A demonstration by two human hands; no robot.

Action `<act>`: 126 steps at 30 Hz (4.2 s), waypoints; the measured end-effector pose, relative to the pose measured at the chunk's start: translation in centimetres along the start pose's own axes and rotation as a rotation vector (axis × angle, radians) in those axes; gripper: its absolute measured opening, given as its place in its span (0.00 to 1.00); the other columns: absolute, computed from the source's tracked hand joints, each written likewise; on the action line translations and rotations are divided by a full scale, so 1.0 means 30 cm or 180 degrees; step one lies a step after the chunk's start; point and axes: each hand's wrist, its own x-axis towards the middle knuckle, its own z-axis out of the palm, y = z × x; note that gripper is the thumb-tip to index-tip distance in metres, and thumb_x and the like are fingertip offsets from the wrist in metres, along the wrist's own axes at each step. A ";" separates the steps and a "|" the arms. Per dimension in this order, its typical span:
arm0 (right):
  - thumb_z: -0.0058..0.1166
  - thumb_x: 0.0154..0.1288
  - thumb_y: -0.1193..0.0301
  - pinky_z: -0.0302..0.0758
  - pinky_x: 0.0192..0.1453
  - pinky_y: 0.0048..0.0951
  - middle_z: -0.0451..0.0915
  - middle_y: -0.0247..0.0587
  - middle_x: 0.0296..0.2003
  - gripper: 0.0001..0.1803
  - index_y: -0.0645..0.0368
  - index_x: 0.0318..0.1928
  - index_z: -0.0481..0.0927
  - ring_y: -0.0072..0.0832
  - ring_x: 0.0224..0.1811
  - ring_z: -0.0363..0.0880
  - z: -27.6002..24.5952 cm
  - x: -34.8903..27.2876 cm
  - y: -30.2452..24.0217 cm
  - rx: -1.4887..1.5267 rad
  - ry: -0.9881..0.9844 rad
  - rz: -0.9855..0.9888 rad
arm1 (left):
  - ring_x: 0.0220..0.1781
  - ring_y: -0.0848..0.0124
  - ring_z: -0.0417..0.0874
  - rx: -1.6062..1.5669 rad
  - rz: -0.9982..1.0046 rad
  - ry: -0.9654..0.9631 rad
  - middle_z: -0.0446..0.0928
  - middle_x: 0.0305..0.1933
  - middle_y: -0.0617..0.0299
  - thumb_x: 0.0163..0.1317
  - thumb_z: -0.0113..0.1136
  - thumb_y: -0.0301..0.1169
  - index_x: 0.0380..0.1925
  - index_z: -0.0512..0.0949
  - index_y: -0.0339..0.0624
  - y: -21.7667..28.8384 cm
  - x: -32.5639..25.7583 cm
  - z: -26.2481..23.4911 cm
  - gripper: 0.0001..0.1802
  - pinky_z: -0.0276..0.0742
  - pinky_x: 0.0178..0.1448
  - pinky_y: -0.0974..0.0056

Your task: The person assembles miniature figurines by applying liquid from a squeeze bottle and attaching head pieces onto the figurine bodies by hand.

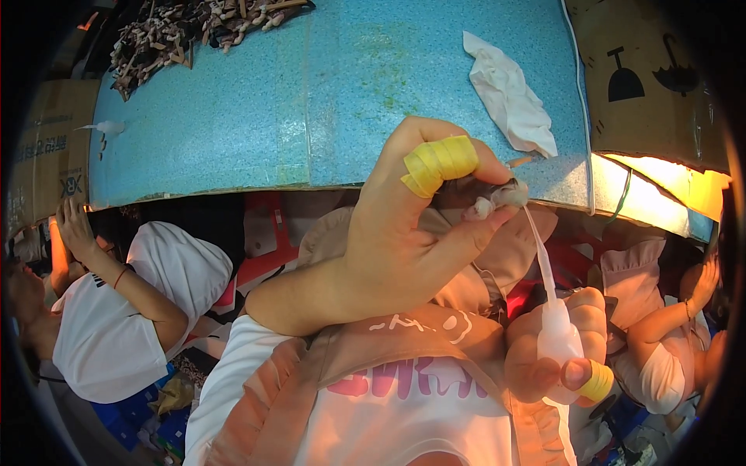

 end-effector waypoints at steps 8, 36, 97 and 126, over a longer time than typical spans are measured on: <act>0.52 0.52 0.69 0.45 0.18 0.23 0.61 0.23 0.14 0.08 0.47 0.35 0.72 0.18 0.12 0.51 -0.009 -0.010 0.014 0.0126 0.0068 -0.0118 | 0.42 0.71 0.73 0.0272 0.0030 -0.0159 0.65 0.43 0.56 0.48 0.56 0.10 0.43 0.66 0.36 -0.006 -0.002 -0.020 0.22 0.71 0.48 0.71; 0.56 0.49 0.73 0.71 0.40 0.38 0.75 0.48 0.28 0.17 0.63 0.41 0.72 0.44 0.34 0.74 0.109 0.208 0.464 -0.1736 -0.0562 0.1261 | 0.43 0.69 0.74 -0.0184 -0.0578 0.0445 0.66 0.44 0.57 0.50 0.56 0.14 0.42 0.71 0.35 0.006 -0.010 -0.010 0.17 0.71 0.51 0.66; 0.51 0.58 0.80 0.73 0.41 0.24 0.70 0.52 0.43 0.10 0.66 0.41 0.68 0.28 0.39 0.73 -0.059 0.079 0.094 0.1341 -0.0460 0.1475 | 0.40 0.73 0.75 -0.0321 -0.0987 -0.0976 0.73 0.40 0.57 0.51 0.60 0.19 0.44 0.72 0.32 0.046 -0.015 0.020 0.18 0.72 0.44 0.71; 0.66 0.39 0.70 0.66 0.44 0.35 0.73 0.31 0.36 0.13 0.51 0.29 0.79 0.37 0.46 0.68 -0.064 0.079 0.062 -0.1394 -0.1249 -0.0397 | 0.39 0.71 0.74 0.0107 -0.0578 -0.0964 0.70 0.42 0.54 0.53 0.55 0.22 0.44 0.73 0.33 0.060 -0.007 0.022 0.16 0.71 0.41 0.71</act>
